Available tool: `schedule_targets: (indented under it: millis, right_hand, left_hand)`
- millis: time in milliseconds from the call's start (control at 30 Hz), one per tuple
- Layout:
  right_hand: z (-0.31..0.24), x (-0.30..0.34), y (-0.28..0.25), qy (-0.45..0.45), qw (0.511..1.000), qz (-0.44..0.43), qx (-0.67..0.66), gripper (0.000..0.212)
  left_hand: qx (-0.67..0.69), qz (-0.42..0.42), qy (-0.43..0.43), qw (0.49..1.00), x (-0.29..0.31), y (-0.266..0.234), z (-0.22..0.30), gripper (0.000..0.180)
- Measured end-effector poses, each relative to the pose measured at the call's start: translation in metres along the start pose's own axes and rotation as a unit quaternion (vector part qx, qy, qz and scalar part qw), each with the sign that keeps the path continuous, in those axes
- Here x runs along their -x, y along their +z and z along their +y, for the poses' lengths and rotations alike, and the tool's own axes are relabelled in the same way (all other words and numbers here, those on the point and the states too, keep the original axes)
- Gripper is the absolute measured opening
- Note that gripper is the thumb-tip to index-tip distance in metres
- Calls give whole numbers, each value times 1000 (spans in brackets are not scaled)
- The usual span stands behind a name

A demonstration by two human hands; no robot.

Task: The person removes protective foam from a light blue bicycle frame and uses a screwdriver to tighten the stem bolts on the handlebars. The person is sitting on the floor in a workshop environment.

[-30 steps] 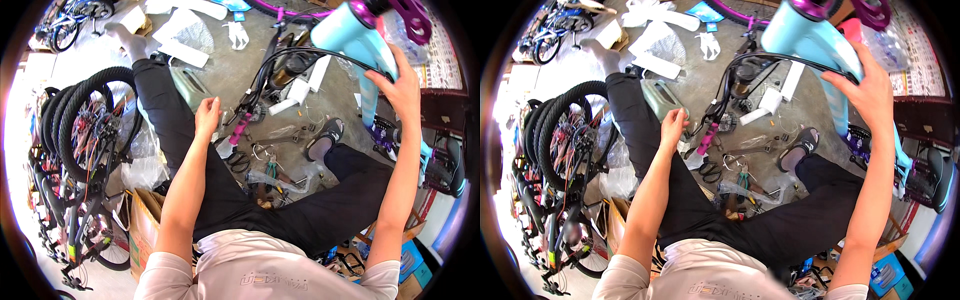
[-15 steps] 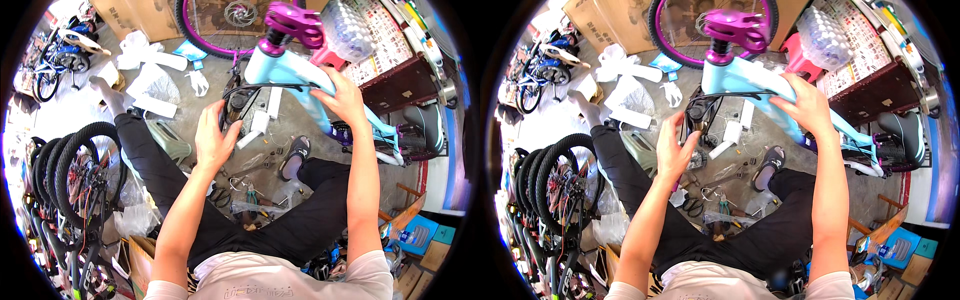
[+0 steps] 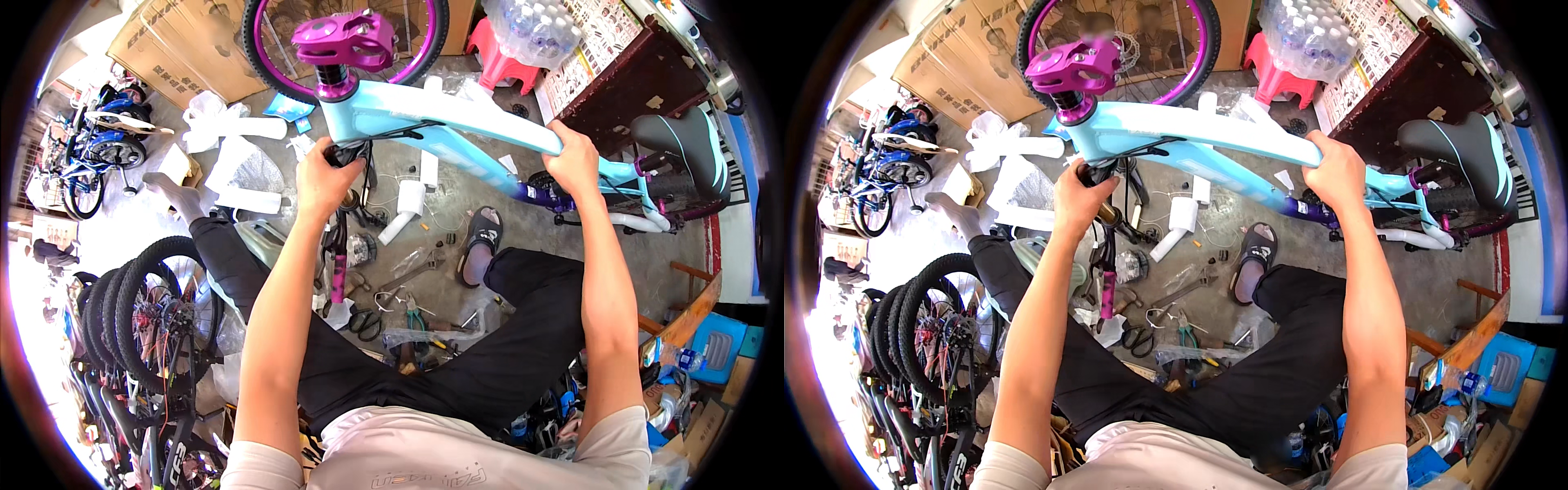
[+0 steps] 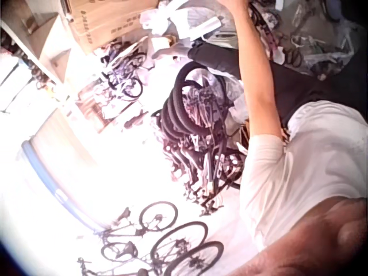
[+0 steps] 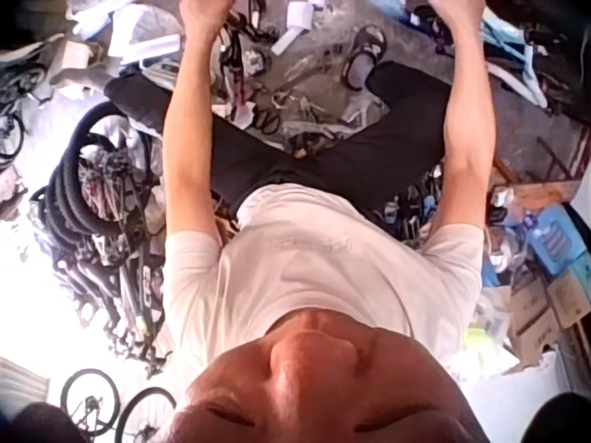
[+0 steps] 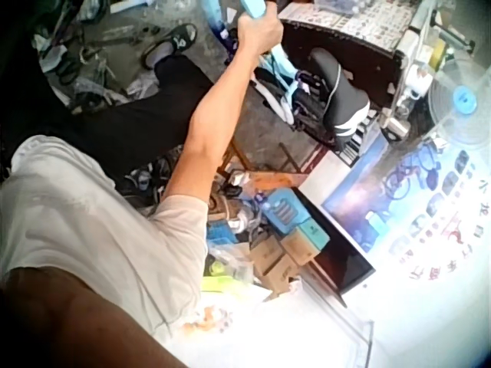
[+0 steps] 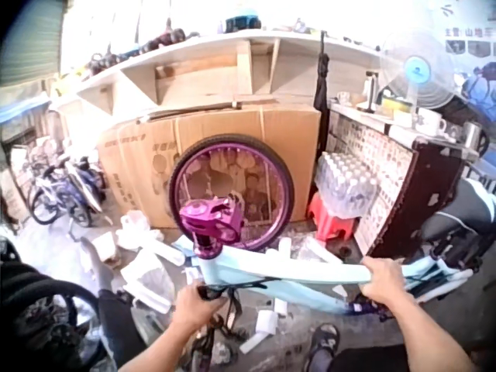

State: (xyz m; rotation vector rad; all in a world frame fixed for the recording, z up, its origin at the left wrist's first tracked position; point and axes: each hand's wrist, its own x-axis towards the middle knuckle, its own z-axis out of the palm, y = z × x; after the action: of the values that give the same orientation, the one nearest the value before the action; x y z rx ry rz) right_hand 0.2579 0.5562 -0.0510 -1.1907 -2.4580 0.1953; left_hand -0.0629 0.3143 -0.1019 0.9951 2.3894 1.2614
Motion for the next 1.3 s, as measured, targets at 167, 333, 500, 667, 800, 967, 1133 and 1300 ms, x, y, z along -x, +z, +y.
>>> schedule_targets:
  millis: [167,333,500,667,800,967,1133,1300]
  right_hand:
    - [-10,-19,9,0,1000,14,-2,28]
    - [-28,-45,13,11,999,30,-4,26]
    - [-47,-63,29,-1,1000,-31,4,31]
    - [-45,-68,35,-62,995,-73,-40,39]
    - [-52,-70,47,-95,994,-36,-27,51]
    - [-83,-84,49,-233,965,93,-76,50]
    - [-123,-71,11,-211,966,38,-143,42]
    - [-115,-18,-94,-146,958,25,-244,27]
  left_hand:
    - [-35,44,22,998,-25,0,3,37]
    - [-62,25,25,997,-73,-17,13,38]
    - [-42,18,47,998,-108,-22,-20,37]
    - [-27,37,-26,999,-108,-13,-24,40]
    - [-17,25,-19,999,-113,-12,-30,42]
    - [-17,8,14,1000,-124,-11,-47,44]
    - [-15,15,21,1000,-128,-26,-53,44]
    - [28,1,20,999,-113,2,-26,43]
